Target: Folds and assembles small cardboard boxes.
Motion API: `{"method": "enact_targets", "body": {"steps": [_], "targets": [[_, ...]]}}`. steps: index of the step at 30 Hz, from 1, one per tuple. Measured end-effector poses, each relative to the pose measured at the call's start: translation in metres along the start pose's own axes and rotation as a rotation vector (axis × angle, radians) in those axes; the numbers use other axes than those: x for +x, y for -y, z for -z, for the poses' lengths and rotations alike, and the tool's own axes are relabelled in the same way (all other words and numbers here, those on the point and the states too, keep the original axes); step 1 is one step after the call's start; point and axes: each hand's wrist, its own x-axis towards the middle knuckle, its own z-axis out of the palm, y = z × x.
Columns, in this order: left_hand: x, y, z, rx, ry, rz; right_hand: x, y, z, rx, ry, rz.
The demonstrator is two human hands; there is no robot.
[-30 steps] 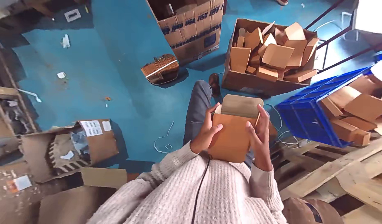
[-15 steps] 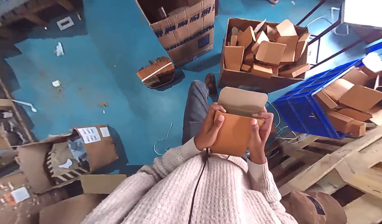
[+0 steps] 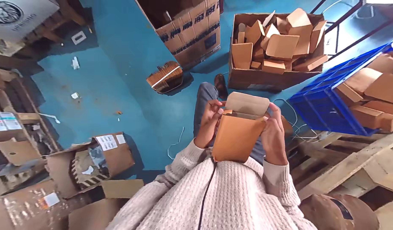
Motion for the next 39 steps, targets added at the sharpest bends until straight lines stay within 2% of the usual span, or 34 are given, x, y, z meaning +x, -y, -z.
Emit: {"method": "enact_targets", "body": {"steps": [3,7,10,14,25,28,30,32,36,39], "targets": [[0.008,-0.008,0.012,0.051,0.114,0.105,0.006,0.006,0.015,-0.11,0.198,-0.026],[0.023,-0.028,0.022,0.153,0.298,0.184,0.014,0.011,0.016,-0.153,0.294,0.006],[0.03,-0.037,0.026,0.269,0.366,0.052,0.015,0.013,0.011,-0.111,0.302,0.054],[0.027,-0.039,0.029,0.454,0.361,-0.104,0.01,0.008,0.006,-0.026,0.268,0.076],[-0.006,0.003,0.028,0.33,0.233,-0.175,-0.002,-0.028,-0.004,-0.139,0.194,0.313],[-0.019,0.018,0.014,0.177,0.111,-0.11,-0.005,-0.033,-0.011,-0.034,0.229,0.321],[-0.026,0.025,0.006,0.109,0.018,-0.126,-0.009,-0.035,-0.014,-0.028,0.254,0.331],[-0.029,0.025,0.003,0.058,-0.035,-0.107,-0.011,-0.036,-0.014,-0.054,0.274,0.348],[-0.033,0.019,0.003,0.064,-0.01,-0.032,-0.014,-0.037,-0.005,-0.12,0.293,0.375],[-0.032,0.014,0.0,0.089,-0.088,0.019,-0.014,-0.035,-0.003,-0.142,0.276,0.357]]}}
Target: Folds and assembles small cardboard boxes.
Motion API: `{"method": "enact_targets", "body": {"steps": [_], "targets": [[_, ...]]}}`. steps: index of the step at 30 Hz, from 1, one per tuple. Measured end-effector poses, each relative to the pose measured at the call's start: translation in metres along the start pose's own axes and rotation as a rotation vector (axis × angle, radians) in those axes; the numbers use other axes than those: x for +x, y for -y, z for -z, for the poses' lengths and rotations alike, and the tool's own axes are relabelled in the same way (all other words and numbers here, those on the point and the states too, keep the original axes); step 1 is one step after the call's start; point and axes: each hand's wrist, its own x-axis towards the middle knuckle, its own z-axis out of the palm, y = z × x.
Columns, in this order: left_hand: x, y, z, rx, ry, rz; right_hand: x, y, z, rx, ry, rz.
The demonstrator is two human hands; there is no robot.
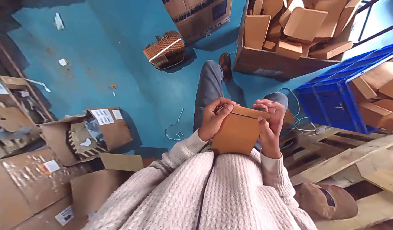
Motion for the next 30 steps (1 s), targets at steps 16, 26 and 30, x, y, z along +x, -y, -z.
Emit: {"method": "enact_targets", "body": {"steps": [16,26,30], "targets": [[0.005,-0.005,-0.004,-0.019,0.144,0.234,-0.009,-0.006,-0.009,0.14,-0.143,-0.054],[0.015,0.003,-0.002,-0.145,0.231,0.074,-0.004,0.002,-0.008,-0.007,-0.125,0.046],[0.02,0.002,-0.003,-0.159,0.298,-0.029,-0.002,0.007,-0.006,-0.045,-0.11,0.066]]}}
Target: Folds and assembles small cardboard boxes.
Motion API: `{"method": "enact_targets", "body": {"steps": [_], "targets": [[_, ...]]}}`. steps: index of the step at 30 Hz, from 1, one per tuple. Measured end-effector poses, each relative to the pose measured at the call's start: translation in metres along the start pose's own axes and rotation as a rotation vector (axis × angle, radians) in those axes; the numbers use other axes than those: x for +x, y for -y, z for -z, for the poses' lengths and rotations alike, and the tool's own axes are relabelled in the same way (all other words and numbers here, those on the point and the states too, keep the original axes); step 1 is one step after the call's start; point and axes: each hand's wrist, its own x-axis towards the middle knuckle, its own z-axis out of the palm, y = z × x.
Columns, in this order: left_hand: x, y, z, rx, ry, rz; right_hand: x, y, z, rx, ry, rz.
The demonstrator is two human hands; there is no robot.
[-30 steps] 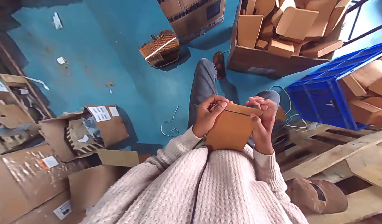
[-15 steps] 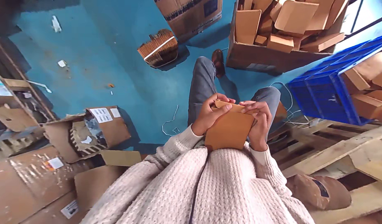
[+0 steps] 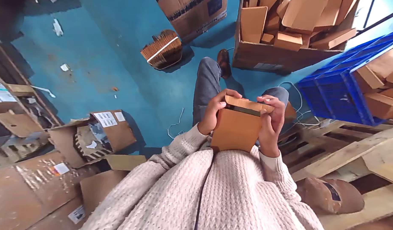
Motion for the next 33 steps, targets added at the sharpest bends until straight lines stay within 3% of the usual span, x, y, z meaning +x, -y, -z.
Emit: {"method": "enact_targets", "body": {"steps": [10,14,19,22,25,33], "targets": [[0.003,-0.002,-0.006,0.044,0.029,-0.125,-0.002,0.004,0.003,0.159,0.046,0.029],[0.001,-0.004,-0.009,0.035,0.047,-0.095,-0.005,0.004,0.005,0.23,0.019,0.042],[0.003,-0.007,-0.011,0.06,0.018,-0.043,-0.006,0.009,0.003,0.109,-0.05,0.048],[0.003,-0.007,-0.009,0.037,0.034,-0.047,-0.006,0.016,0.002,-0.028,-0.022,-0.052],[0.0,-0.001,-0.005,0.054,0.016,-0.038,-0.008,0.014,0.005,0.033,0.015,-0.125],[-0.001,0.003,-0.003,0.002,0.062,-0.095,-0.01,-0.001,0.008,0.055,0.047,0.011]]}}
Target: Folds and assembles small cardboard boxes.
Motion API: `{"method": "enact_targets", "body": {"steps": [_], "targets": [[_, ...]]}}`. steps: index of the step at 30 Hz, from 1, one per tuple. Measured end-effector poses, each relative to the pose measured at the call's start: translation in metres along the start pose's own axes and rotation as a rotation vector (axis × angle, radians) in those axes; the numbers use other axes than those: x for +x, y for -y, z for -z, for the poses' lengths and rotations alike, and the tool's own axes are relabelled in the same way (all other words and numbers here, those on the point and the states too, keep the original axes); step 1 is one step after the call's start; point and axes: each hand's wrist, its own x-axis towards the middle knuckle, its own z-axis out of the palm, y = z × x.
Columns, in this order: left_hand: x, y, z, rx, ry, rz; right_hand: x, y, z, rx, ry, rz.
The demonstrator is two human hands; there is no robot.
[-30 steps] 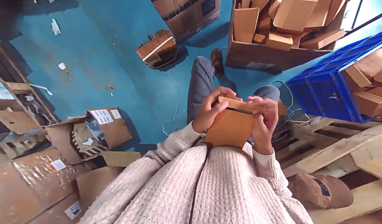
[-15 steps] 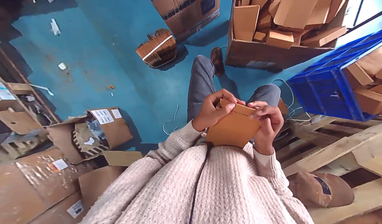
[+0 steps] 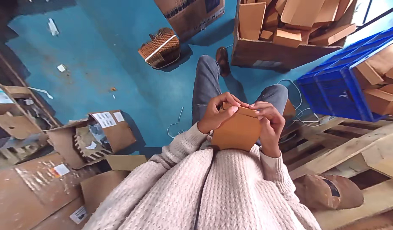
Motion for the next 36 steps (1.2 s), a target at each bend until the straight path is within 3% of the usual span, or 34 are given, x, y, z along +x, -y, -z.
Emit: {"method": "enact_targets", "body": {"steps": [11,17,25,30,33,36], "targets": [[-0.024,0.012,0.006,0.044,-0.033,0.109,-0.021,-0.012,0.003,-0.018,-0.027,-0.141],[-0.031,0.011,0.003,0.168,-0.195,0.21,-0.04,-0.007,-0.002,-0.194,0.01,-0.217],[0.017,-0.015,-0.012,0.169,-0.23,0.129,0.008,0.023,-0.002,-0.187,-0.071,-0.055],[0.034,-0.026,-0.009,0.236,-0.202,0.069,0.019,0.017,-0.004,-0.144,-0.104,-0.007],[0.039,-0.023,-0.001,0.284,-0.174,0.112,0.024,0.015,0.001,-0.289,-0.034,-0.108],[0.038,-0.01,0.008,0.309,-0.179,0.107,0.035,0.022,0.02,-0.493,0.166,-0.379]]}}
